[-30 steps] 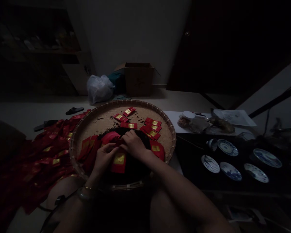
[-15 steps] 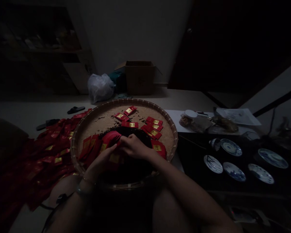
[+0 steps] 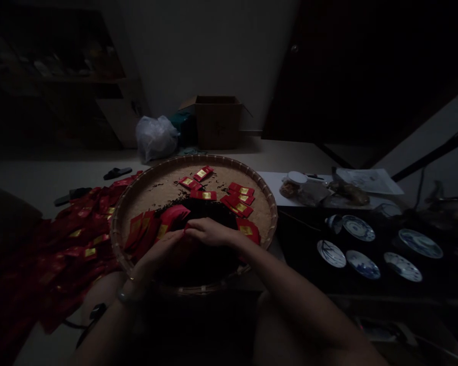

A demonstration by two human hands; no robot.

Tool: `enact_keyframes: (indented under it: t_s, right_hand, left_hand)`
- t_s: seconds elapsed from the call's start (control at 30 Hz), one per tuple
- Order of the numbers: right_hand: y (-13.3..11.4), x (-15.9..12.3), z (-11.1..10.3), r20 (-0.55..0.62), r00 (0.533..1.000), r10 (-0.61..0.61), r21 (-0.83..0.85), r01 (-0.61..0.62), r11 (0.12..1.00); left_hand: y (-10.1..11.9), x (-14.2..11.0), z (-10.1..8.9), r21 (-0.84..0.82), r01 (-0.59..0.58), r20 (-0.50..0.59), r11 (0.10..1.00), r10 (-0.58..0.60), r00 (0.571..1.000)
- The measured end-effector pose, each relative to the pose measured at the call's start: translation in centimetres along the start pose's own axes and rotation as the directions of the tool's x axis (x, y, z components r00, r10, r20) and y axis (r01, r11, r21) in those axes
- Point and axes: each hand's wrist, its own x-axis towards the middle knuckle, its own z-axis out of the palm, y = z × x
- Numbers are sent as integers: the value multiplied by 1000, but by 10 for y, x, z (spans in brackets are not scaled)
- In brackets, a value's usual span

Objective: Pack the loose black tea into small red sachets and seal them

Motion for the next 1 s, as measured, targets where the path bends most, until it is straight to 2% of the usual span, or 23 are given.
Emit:
enact_keyframes:
  t_s: [0.07,0.13,0.3,0.43,0.53,0.63,0.7,0.73,0.8,0.87,0.9,0.93,1.0]
  right_hand:
    - [4,-3,1,44,998,46,121,-51,991]
    - [8,-5,2,108,990,88,162,-105,981]
    - [9,-7,3,148,981,127,78,-140,987]
    - [5,-10,3,186,964,188,76,-205,976]
    - [5,-12,3,212,936,281,-7,-286,958]
    - [9,-12,5,207,927,314,-5,-320,947]
    - [13,-10,8,166,945,282,55,-294,954]
    - [15,-9,9,135,955,264,84,-277,957]
    - [18,-6,11,78,962,263,127,-271,954]
    - [19,-2,13,39,957,287,159,-290,944]
    - [17,1,13,25,956,294,173,-293,940]
    - [16,3,14,14,955,296,182,-293,939]
    - [11,6,14,9,961,276,183,-273,945]
  left_hand:
    - [4,-3,2,70,22,-2,997,-22,1000]
    - [7,-6,4,164,14,14,986,-16,1000]
    - [5,-7,5,303,-146,43,942,139,989]
    - [-1,-5,3,347,-172,42,922,168,985]
    - [-4,-3,3,390,-182,53,903,176,983]
    - [-5,-4,5,439,-236,-1,867,263,965]
    - [-5,-7,7,538,-307,-41,785,388,921]
    - [-5,-9,8,618,-339,-39,709,459,888]
    - [-6,-13,10,785,-366,10,499,580,814]
    - [-10,-16,12,897,-334,68,291,654,753]
    - [-13,-16,13,926,-306,80,219,680,729]
    - [-16,-16,14,944,-280,82,172,703,707]
    - [-23,-14,15,958,-250,63,142,744,665]
